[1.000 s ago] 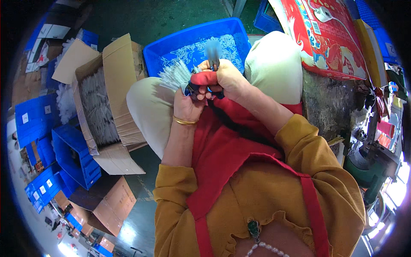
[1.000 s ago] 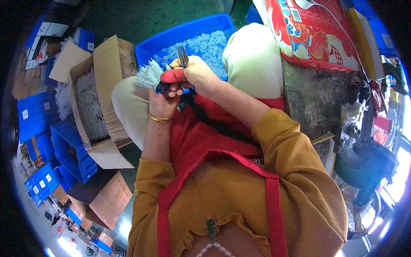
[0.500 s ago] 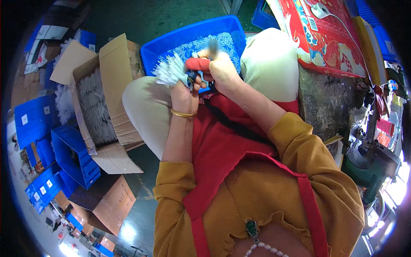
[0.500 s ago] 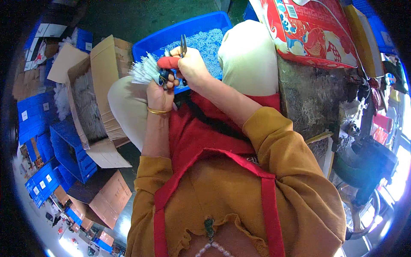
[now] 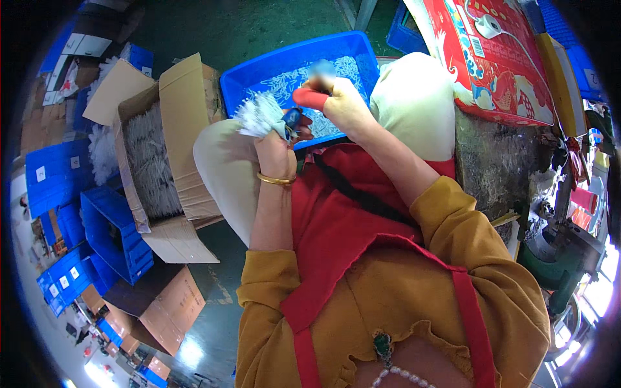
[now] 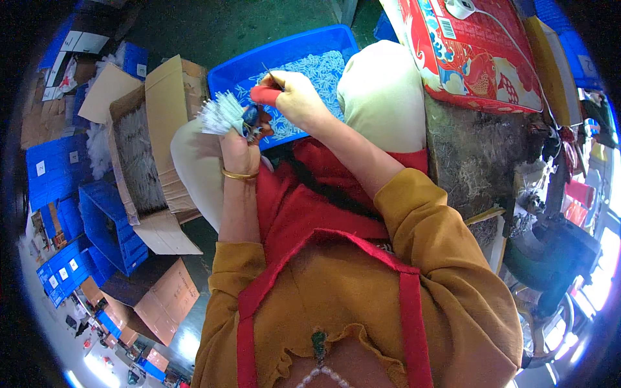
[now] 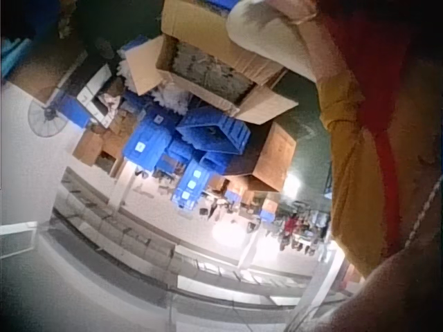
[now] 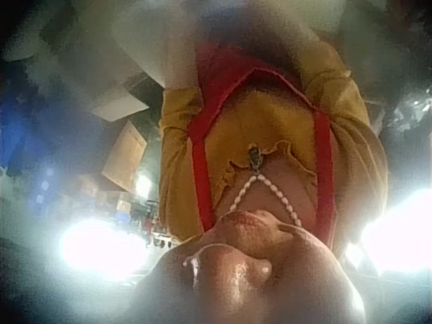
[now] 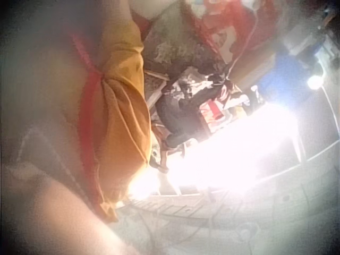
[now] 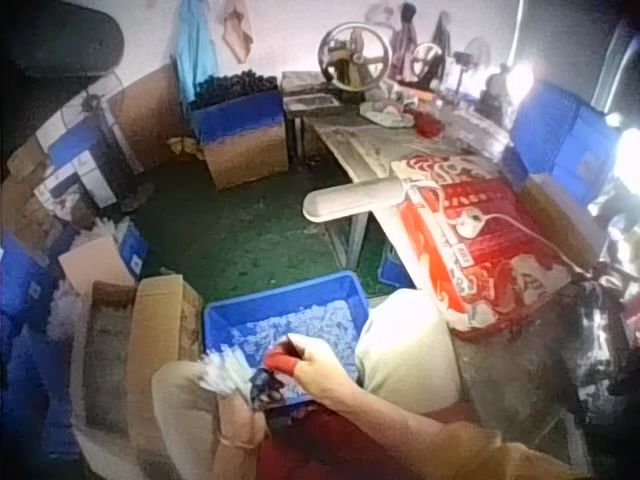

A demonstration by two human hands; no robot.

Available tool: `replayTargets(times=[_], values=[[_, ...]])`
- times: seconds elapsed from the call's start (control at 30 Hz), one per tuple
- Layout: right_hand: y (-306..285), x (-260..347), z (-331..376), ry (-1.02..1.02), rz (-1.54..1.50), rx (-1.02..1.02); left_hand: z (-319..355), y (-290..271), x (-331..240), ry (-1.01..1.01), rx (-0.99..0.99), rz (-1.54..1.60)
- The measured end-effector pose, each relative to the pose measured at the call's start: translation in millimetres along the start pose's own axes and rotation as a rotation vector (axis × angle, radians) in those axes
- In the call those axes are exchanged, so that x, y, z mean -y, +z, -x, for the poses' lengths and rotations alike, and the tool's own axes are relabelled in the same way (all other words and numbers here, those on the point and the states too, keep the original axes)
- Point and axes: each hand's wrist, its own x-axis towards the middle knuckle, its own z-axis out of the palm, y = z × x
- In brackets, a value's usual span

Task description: Assembling and finishing personal care or medical hygiene products, including cutting and organizing white brush-like items.

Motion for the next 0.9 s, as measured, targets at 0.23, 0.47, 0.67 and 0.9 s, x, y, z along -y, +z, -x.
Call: replayTargets(times=[0.23,0.47,0.67,0.9], values=[[3.3,3.3,4.0,-0.115,-0.030,0.002,4.1,3.3,-6.9,0.073,0.064,-0.096],[15.9,5.6,20.8,-0.824,0.453,0.105,-6.4,-7.6,-2.8,0.175,-0.085,-0.016],[6.2,12.5,14.0,-0.473,0.153,-0.072,-2.8,-5.9,-17.3,-0.010,0.008,0.038],[4.7,15.3,7.0,-0.163,0.033,0.018,2.3,0.0,-8.8,-0.082,0.079,-0.024]])
